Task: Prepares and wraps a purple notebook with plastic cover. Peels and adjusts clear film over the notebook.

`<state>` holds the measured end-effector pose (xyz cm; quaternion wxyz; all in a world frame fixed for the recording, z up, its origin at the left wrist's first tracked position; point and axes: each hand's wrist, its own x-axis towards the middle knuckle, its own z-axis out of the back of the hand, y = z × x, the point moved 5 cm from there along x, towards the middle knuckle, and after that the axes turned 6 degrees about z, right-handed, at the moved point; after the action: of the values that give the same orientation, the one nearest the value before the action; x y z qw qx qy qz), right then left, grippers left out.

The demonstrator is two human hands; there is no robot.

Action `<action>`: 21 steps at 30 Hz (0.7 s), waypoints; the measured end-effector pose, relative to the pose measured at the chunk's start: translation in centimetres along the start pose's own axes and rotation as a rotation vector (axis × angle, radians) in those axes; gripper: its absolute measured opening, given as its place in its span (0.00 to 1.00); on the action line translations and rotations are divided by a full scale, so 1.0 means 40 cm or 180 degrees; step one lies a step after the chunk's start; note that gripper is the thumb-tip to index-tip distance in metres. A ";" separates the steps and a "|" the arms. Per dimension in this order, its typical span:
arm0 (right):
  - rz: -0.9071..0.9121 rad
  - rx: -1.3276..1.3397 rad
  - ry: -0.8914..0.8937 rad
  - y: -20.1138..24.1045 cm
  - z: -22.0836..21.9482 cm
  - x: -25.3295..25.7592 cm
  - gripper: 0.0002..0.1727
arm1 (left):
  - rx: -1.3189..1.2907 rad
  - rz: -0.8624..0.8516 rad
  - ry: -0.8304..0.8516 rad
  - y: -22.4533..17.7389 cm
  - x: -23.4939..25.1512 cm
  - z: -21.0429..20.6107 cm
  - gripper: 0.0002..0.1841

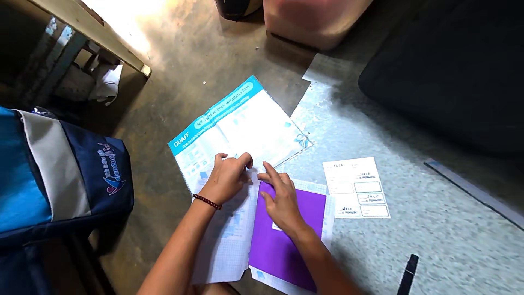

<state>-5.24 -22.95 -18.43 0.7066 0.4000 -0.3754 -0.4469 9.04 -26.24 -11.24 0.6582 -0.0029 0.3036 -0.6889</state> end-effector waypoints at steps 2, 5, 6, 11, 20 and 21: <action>-0.0075 0.0077 0.0115 -0.002 0.004 0.009 0.44 | 0.0101 -0.0262 -0.0199 0.006 0.000 -0.001 0.07; -0.0177 0.0163 0.0351 -0.008 0.007 0.030 0.39 | 0.0164 -0.0625 -0.0673 0.019 -0.012 -0.011 0.05; -0.0165 0.0148 0.0414 -0.009 0.007 0.040 0.36 | 0.0144 -0.0683 -0.0800 0.024 -0.017 -0.017 0.04; -0.0362 0.0039 0.0915 -0.013 0.017 0.088 0.32 | 0.0133 -0.0540 -0.1368 0.034 -0.045 -0.057 0.04; -0.0636 0.0125 0.1476 -0.024 0.027 0.127 0.36 | -0.0566 -0.0490 -0.1663 0.032 -0.064 -0.127 0.06; -0.0638 0.0118 0.1483 -0.025 0.026 0.128 0.36 | -0.0580 -0.0475 -0.1660 0.034 -0.062 -0.128 0.07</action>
<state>-4.87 -28.25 -18.04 0.7188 0.5402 -0.1691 -0.4035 8.54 -21.79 -14.99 0.6586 -0.2615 0.1836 -0.6813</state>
